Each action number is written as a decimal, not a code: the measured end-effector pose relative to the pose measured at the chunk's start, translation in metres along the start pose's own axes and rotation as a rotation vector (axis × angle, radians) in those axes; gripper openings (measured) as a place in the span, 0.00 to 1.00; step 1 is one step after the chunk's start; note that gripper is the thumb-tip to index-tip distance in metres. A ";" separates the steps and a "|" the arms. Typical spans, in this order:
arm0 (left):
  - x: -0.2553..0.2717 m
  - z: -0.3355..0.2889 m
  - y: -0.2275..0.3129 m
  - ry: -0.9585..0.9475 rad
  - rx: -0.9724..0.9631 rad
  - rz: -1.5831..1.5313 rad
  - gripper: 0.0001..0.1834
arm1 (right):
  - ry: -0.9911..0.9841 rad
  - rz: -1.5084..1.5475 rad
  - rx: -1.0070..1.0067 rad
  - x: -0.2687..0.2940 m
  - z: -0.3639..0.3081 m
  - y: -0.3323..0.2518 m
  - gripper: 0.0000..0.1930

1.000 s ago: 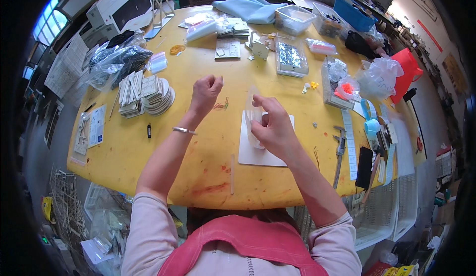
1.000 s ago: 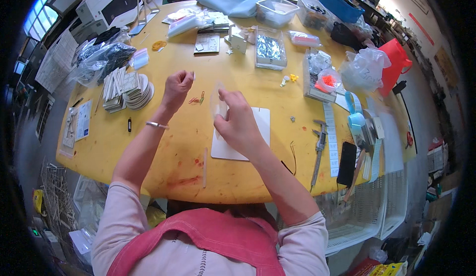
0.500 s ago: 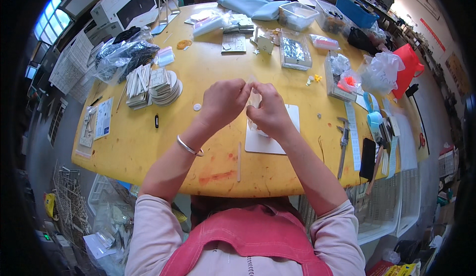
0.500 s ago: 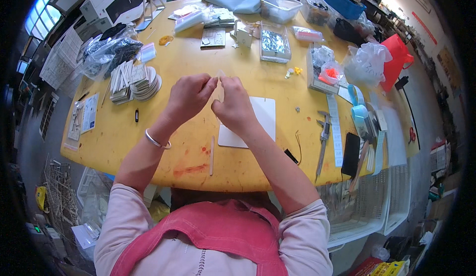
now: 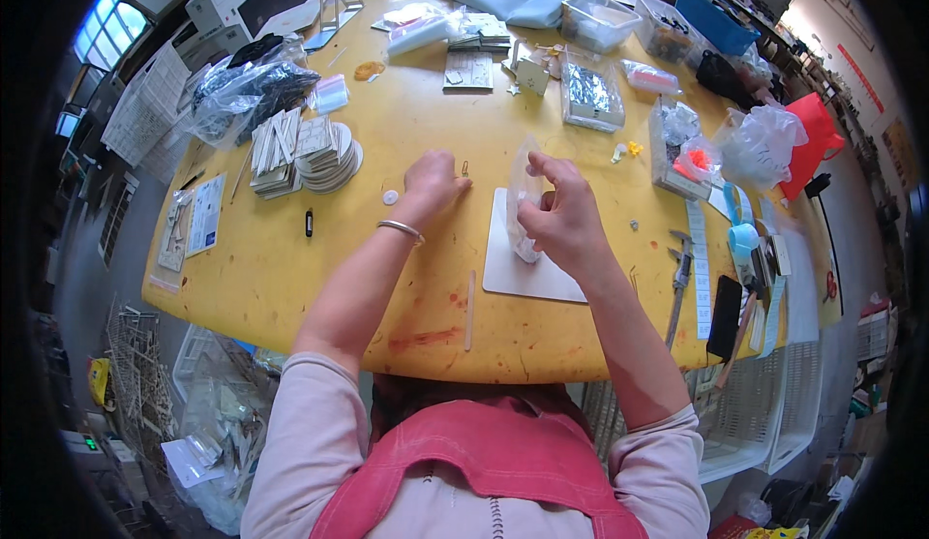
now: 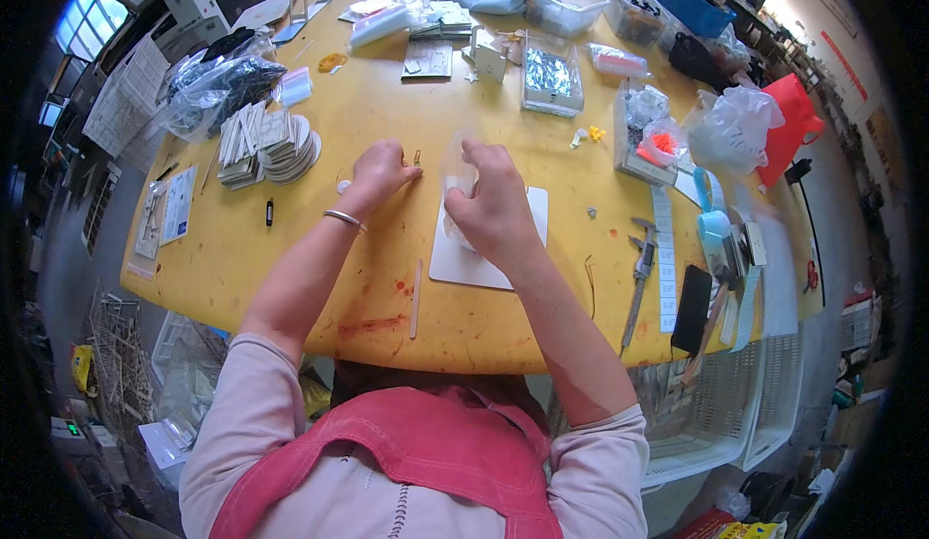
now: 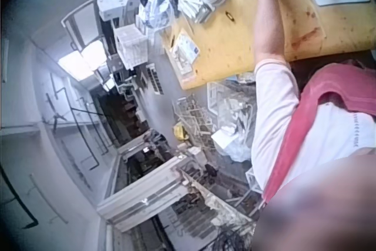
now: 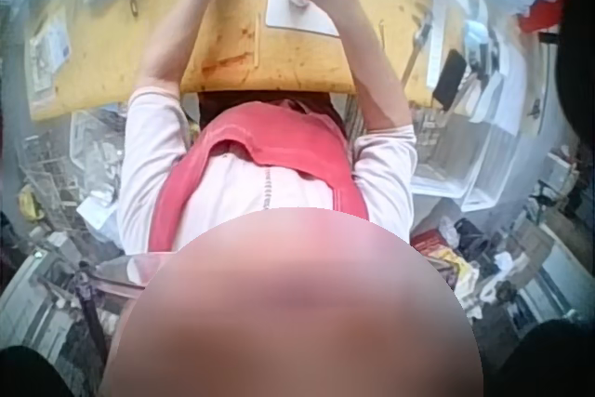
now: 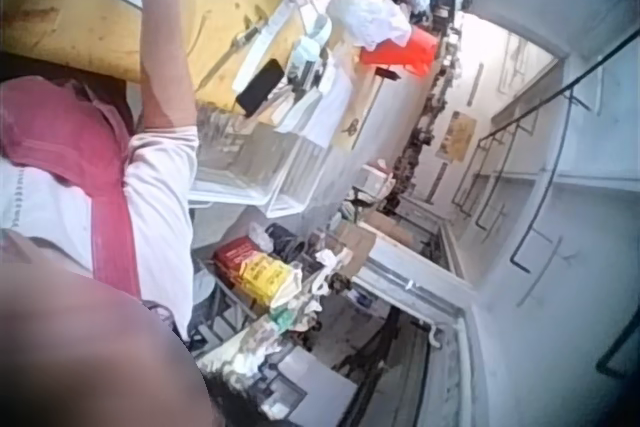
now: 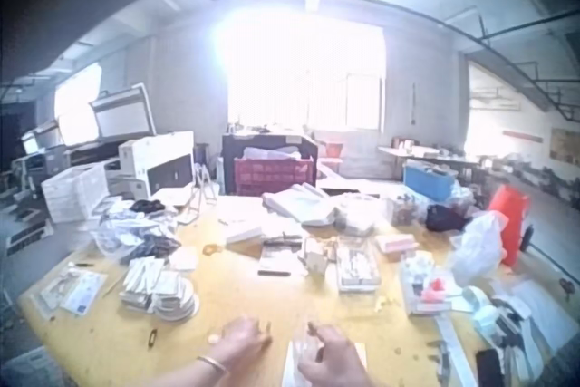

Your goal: The person assembles small craft kits at a cluttered workbench. They place small components into a clear plastic bag, then arrange multiple white rectangular cards on the table, separating and stacking them into neat piles.

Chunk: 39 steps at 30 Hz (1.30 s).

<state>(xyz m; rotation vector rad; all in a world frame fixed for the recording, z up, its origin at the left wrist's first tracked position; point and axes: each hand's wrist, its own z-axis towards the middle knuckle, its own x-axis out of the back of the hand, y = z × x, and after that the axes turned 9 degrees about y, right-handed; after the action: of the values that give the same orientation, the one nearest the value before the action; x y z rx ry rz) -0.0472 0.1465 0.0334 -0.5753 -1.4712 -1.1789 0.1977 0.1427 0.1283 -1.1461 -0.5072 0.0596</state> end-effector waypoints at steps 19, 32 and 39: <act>0.041 -0.013 0.000 -0.123 0.172 -0.789 0.08 | 0.013 0.024 0.036 -0.002 0.002 0.006 0.29; 0.123 -0.061 0.078 0.021 -0.165 -1.034 0.13 | 0.031 -0.079 0.081 -0.014 0.010 0.011 0.28; 0.043 -0.011 -0.001 0.021 -0.073 -0.603 0.09 | 0.029 -0.030 0.020 0.002 0.006 0.004 0.30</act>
<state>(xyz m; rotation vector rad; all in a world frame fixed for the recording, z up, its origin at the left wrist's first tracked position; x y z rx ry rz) -0.0552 0.1253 0.0719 -0.1587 -1.6422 -1.6995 0.1977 0.1505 0.1275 -1.1177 -0.4974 0.0223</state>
